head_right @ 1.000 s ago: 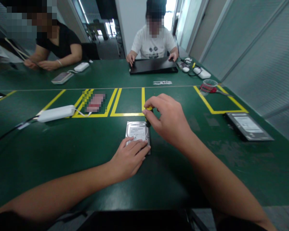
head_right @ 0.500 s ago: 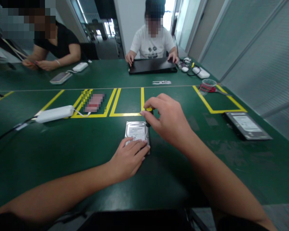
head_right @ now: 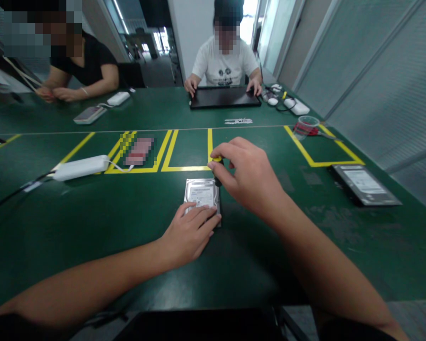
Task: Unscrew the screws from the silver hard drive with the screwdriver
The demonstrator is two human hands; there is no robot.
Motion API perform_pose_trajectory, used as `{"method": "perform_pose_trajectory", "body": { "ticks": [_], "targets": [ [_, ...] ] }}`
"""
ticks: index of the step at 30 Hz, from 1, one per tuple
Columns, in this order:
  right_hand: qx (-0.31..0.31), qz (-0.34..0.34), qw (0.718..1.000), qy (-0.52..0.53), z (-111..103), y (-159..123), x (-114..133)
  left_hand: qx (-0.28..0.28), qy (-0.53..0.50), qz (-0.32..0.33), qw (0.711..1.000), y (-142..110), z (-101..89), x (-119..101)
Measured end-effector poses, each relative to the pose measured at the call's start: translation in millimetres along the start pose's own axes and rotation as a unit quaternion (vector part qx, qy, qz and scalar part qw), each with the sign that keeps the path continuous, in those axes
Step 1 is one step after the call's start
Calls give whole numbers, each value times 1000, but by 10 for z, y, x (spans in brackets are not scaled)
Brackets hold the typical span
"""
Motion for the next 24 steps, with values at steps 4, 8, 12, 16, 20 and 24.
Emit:
{"method": "perform_pose_trajectory", "body": {
  "ticks": [4, 8, 12, 16, 20, 24],
  "targets": [
    [-13, -2, 1000, 9, -5, -6, -5, 5, 0, -1, 1000, 2, 3, 4],
    [-12, 6, 1000, -6, -5, -4, -12, 7, -3, -4, 1000, 1, 11, 2],
    [-4, 0, 1000, 0, -2, 0, -3, 4, -6, -2, 1000, -5, 12, -2],
    [-20, 4, 1000, 11, -3, -1, -7, 4, -16, -4, 1000, 8, -13, 0],
    [-18, 6, 1000, -4, 4, -7, -12, 5, -50, -17, 999, 54, -66, 68],
    [-10, 8, 1000, 0, -1, -21, -8, -6, -115, -53, 992, 124, -134, 264]
  ]
}}
Point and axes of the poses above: each hand's wrist, its own y-axis towards the middle knuckle, its own z-axis out of the palm, x = y × z, the point moved 3 cm from there along y, towards the middle knuckle, and after that the axes turned 14 degrees about z, right-handed, at the moved point
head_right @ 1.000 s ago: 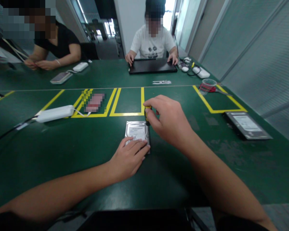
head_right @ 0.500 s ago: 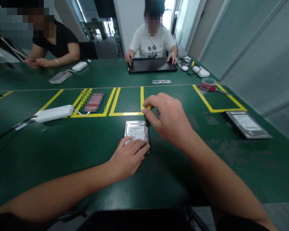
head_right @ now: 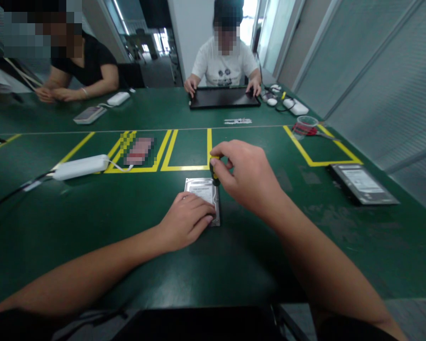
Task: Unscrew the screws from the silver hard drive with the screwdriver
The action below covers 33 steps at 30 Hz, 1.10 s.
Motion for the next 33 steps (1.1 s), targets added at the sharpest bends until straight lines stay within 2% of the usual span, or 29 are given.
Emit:
{"method": "perform_pose_trajectory", "body": {
  "ticks": [3, 9, 11, 15, 19, 26, 33],
  "targets": [
    [2, 4, 1000, 4, -3, -10, 0, -11, 3, -33, 999, 85, -75, 175],
    [2, 6, 1000, -1, -6, -16, 7, 16, -25, -60, 998, 306, -77, 477],
    [5, 7, 1000, -3, -11, -18, 10, 46, -61, -62, 995, 381, -63, 533],
    [5, 13, 1000, -10, -22, -12, 2, 113, -95, -53, 988, 508, -75, 562],
    [1, 10, 1000, -10, -17, 0, -8, 154, -94, -44, 983, 582, -88, 553],
    [4, 4, 1000, 1, 1, 14, -16, 171, -84, -53, 980, 619, -97, 552],
    [8, 4, 1000, -1, -3, 16, 0, 204, -137, -30, 969, 649, -44, 577]
  ]
}}
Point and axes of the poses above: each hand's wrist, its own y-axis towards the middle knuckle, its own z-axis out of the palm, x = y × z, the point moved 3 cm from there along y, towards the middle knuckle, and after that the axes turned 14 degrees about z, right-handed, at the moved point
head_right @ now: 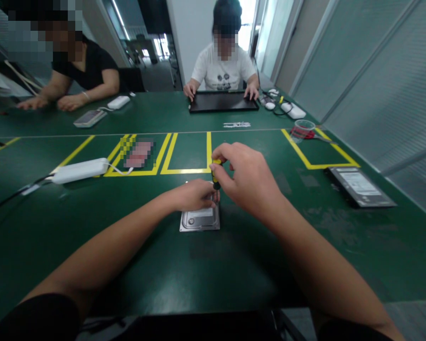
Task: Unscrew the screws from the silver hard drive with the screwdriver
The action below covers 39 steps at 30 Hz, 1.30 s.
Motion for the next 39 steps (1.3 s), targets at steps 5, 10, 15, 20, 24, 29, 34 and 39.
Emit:
{"method": "perform_pose_trajectory", "body": {
  "ticks": [5, 10, 15, 20, 24, 29, 34, 39],
  "targets": [
    [8, -7, 1000, -6, -4, -5, 7, 7, 0, 10, 1000, 0, -3, 12],
    [15, -2, 1000, -13, -10, 3, 9, 17, -10, 12, 1000, 3, 1, 32],
    [11, -6, 1000, -6, -13, -3, 17, 25, -19, 12, 999, 3, 1, 69],
    [5, -9, 1000, -3, -20, -11, 9, 20, -20, 20, 999, -5, -1, 81],
    [15, -9, 1000, -11, -26, -7, 15, 19, -17, 16, 1000, -11, -4, 72],
    [16, -8, 1000, -7, -36, -14, 30, 22, -11, 19, 1000, -12, 1, 78],
    [13, -6, 1000, -16, -42, -15, 16, 24, -6, 21, 999, -12, 5, 86],
    [24, -11, 999, -19, -42, -14, 24, 25, -8, 11, 1000, -14, 1, 75]
  ]
}}
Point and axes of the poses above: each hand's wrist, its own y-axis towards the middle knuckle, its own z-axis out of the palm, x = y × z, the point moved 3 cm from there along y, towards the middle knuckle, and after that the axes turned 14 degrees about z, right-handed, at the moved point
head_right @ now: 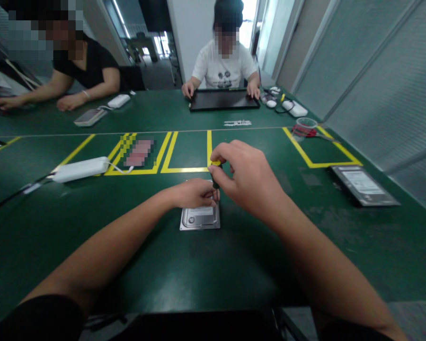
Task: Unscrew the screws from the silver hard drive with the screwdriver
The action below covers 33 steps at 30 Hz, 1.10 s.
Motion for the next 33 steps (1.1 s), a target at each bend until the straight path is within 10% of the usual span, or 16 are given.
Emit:
{"method": "perform_pose_trajectory", "body": {
  "ticks": [33],
  "targets": [
    [-12, 5, 1000, 12, 58, 22, -18, 0, -6, -5, 1000, 5, -9, -12]
  ]
}}
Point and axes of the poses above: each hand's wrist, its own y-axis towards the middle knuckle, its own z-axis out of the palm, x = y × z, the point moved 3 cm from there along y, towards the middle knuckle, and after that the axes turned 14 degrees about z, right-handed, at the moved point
